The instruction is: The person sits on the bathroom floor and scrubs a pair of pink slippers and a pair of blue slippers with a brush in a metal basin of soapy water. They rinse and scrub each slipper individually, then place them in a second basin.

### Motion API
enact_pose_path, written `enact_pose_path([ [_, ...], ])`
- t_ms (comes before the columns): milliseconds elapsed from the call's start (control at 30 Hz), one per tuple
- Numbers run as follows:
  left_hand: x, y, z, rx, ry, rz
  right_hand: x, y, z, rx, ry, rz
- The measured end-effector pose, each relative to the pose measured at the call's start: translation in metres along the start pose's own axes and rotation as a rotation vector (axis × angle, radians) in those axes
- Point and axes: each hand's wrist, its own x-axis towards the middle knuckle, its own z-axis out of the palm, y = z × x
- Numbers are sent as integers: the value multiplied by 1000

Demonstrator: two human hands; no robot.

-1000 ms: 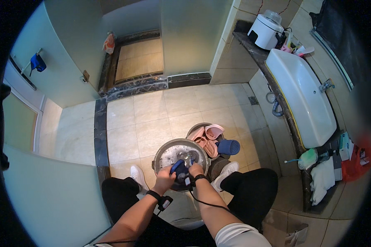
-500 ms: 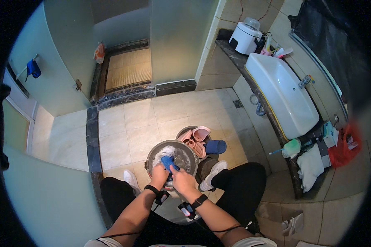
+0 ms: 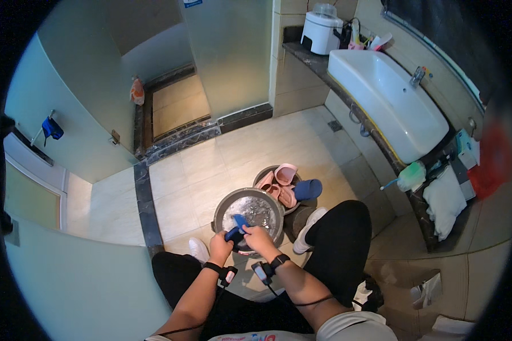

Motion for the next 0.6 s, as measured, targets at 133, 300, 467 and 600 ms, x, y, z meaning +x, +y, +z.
enact_pose_path([
  [133,-3,-28,2,16,-60,16,-1,-6,15,-10,-67,-23],
  [300,-20,-26,4,103,25,-16,62,30,5,-448,-43,250],
  [467,-22,-3,-14,90,-77,-32,100,95,8,-428,-83,267],
  [600,-13,-18,-2,223,-124,-51,84,73,2,49,-74,205],
])
